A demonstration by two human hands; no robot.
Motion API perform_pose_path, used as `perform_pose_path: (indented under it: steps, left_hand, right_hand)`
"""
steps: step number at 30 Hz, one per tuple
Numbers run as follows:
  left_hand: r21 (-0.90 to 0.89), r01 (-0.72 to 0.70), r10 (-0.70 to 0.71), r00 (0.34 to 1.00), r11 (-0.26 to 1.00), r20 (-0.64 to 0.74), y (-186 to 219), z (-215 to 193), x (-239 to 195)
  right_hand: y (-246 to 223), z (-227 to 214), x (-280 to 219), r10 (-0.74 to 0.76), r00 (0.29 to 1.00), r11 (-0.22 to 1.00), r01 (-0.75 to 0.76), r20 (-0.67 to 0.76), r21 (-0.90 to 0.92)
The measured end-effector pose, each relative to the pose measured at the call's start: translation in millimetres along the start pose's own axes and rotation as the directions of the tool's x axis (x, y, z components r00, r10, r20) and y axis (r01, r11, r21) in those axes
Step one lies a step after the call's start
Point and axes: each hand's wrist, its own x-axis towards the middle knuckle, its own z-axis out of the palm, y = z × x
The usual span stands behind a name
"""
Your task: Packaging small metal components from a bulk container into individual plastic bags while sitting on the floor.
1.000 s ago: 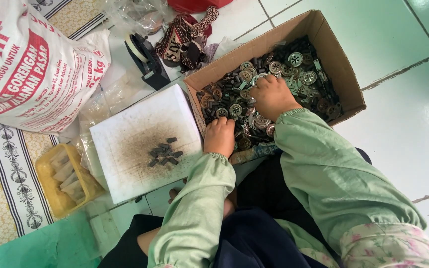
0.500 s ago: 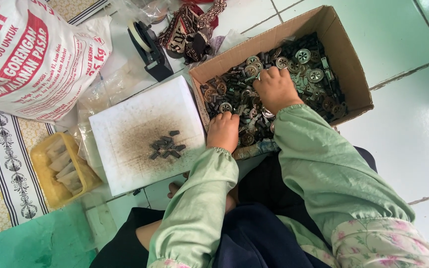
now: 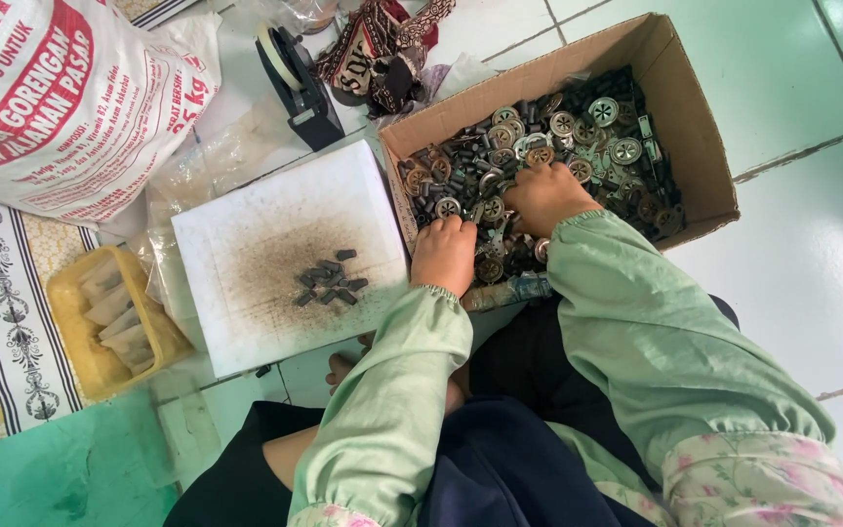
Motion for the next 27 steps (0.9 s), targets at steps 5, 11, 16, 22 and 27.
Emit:
perform_pose_path:
  steps: [5, 11, 16, 22, 27]
  left_hand:
    - [-0.013, 0.0, 0.0, 1.0, 1.0, -0.002, 0.9, -3.0, -0.7]
    - [-0.014, 0.007, -0.007, 1.0, 1.0, 0.005, 0.5, -1.2, 1.0]
    - [-0.02, 0.003, -0.003, 1.0, 1.0, 0.003, 0.7, -2.4, 0.6]
    - [-0.055, -0.005, 0.005, 1.0, 0.998, 0.0, 1.0, -6.5, -2.4]
    - [-0.067, -0.004, 0.003, 1.0, 0.998, -0.017, 0.4, -4.7, -0.7]
  right_hand:
    - [37.4, 58.5, 19.9, 0.128, 0.977, 0.984, -0.147, -0.173, -0.102]
    - [-0.4, 19.8, 4.5, -0.014, 0.995, 1.0, 0.017, -0.098, 0.026]
    - [18.3, 64.2, 21.2, -0.036, 0.988, 0.998, 0.028, -0.151, -0.056]
    - [40.6, 71.6, 11.0, 0.051, 0.838, 0.975, -0.16, -0.544, -0.155]
    - [20.6, 32.6, -14.1, 0.033, 0.998, 0.999, -0.036, -0.058, -0.039]
